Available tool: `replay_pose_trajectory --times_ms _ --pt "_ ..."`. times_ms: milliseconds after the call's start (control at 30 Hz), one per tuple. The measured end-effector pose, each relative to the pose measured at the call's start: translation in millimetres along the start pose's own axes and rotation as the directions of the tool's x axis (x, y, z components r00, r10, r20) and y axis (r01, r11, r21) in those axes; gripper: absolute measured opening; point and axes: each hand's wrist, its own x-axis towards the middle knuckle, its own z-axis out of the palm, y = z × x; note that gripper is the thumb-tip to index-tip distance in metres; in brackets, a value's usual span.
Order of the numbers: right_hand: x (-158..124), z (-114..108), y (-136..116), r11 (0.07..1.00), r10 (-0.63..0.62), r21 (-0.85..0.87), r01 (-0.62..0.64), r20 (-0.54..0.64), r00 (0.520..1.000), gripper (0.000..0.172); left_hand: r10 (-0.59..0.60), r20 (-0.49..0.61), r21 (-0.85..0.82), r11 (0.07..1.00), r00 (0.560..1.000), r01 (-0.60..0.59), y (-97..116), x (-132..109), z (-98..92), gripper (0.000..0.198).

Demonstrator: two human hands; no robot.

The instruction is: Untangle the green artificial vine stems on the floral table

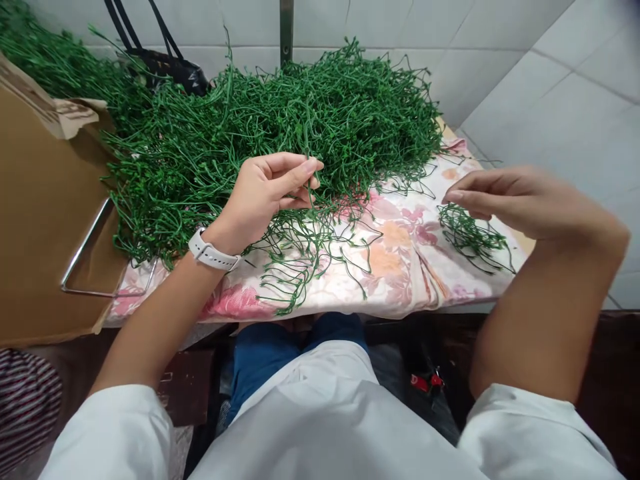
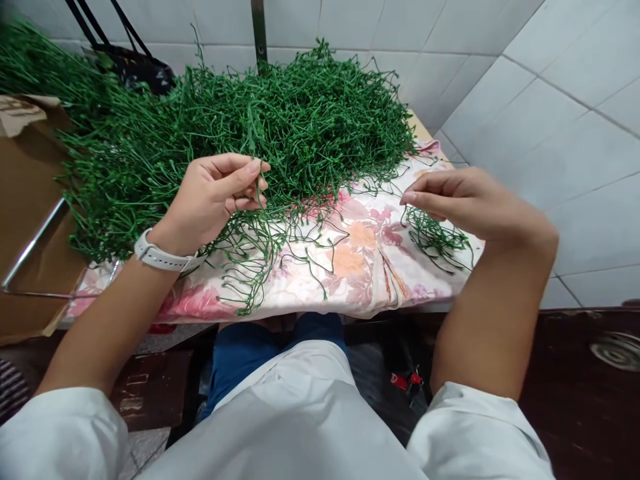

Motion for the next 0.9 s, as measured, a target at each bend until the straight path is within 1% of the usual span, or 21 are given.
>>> replay_pose_trajectory --times_ms 67,100,133,167,200,267,333,367,400,467,533,600,633,667,700,733,767,800,833,867,900 --pt "-8 -2 2 0.992 0.026 0.119 -0.037 0.088 0.996 0.074 -0.011 0.004 -0.003 1.000 1.000 0.011 -1 0 -0.1 0.030" --pt "-11 -3 3 0.988 0.053 0.143 -0.067 0.098 0.994 0.079 -0.017 0.005 -0.002 1.000 1.000 0.017 -1 0 -0.1 0.031" --pt "-14 -5 4 0.986 0.089 0.137 -0.098 0.073 0.993 0.082 -0.024 0.006 -0.002 1.000 1.000 0.024 -1 0 -0.2 0.031" --pt "-15 -7 5 0.984 0.119 0.130 -0.124 0.049 0.992 0.082 -0.029 0.008 -0.004 1.000 1.000 0.029 -2 0 -0.4 0.031" --pt "-16 -8 8 0.982 0.142 0.120 -0.145 0.030 0.989 0.077 -0.032 0.010 -0.009 0.999 0.999 0.032 -2 0 -0.7 0.031" --pt "-13 -9 13 0.981 0.174 0.077 -0.176 0.023 0.984 0.056 -0.034 0.011 -0.018 0.999 0.999 0.034 -2 1 -1.4 0.031" --pt "-7 -9 19 0.982 0.189 -0.002 -0.189 0.056 0.980 0.036 -0.043 0.001 -0.024 0.999 0.999 0.043 -2 2 -1.8 0.030" --pt "-4 -8 21 0.979 0.201 -0.057 -0.196 0.083 0.976 0.031 -0.051 -0.010 -0.030 0.998 0.999 0.051 -2 3 -1.8 0.030" --pt "-1 -8 22 0.973 0.213 -0.112 -0.201 0.113 0.970 0.032 -0.061 -0.022 -0.039 0.997 0.998 0.060 -2 3 -1.7 0.030" --pt "1 -7 19 0.952 0.252 -0.213 -0.218 0.146 0.957 0.040 -0.078 -0.035 -0.055 0.996 0.996 0.077 -1 3 -1.2 0.031" --pt "-2 -8 11 0.925 0.292 -0.291 -0.244 0.135 0.947 0.051 -0.083 -0.028 -0.061 0.995 0.996 0.082 0 3 -0.6 0.030" --pt "-6 -9 -2 0.911 0.279 -0.340 -0.234 0.088 0.956 0.060 -0.081 -0.008 -0.073 0.994 0.997 0.080 1 2 0.0 0.027" --pt "-8 -8 -11 0.915 0.230 -0.354 -0.195 0.060 0.971 0.061 -0.080 -0.002 -0.082 0.993 0.997 0.080 1 2 0.3 0.026" --pt "-9 -7 -21 0.931 0.139 -0.345 -0.115 0.044 0.989 0.060 -0.080 -0.001 -0.088 0.993 0.997 0.080 1 2 0.8 0.025" --pt "-9 -4 -32 0.951 0.014 -0.309 -0.002 0.037 0.999 0.059 -0.081 -0.004 -0.090 0.993 0.997 0.080 0 1 1.2 0.024" --pt "-8 1 -43 0.960 -0.128 -0.246 0.131 0.030 0.991 0.056 -0.080 -0.010 -0.086 0.993 0.997 0.079 0 1 1.7 0.023" --pt "-5 9 -55 0.948 -0.281 -0.152 0.281 0.022 0.960 0.055 -0.076 -0.019 -0.076 0.994 0.997 0.074 -1 1 2.2 0.023" --pt "-1 18 -66 0.910 -0.413 -0.039 0.413 0.018 0.911 0.057 -0.068 -0.030 -0.065 0.996 0.997 0.066 -2 1 2.6 0.023" --pt "5 28 -77 0.857 -0.512 0.070 0.510 0.000 0.859 0.056 -0.057 -0.041 -0.053 0.997 0.998 0.055 -2 2 2.8 0.023" --pt "12 39 -87 0.795 -0.589 0.177 0.580 -0.002 0.808 0.057 -0.045 -0.052 -0.044 0.998 0.998 0.042 -3 2 2.9 0.023" --pt "19 50 -96 0.747 -0.631 0.275 0.605 0.007 0.776 0.056 -0.031 -0.063 -0.035 0.999 0.998 0.029 -4 3 2.7 0.022"
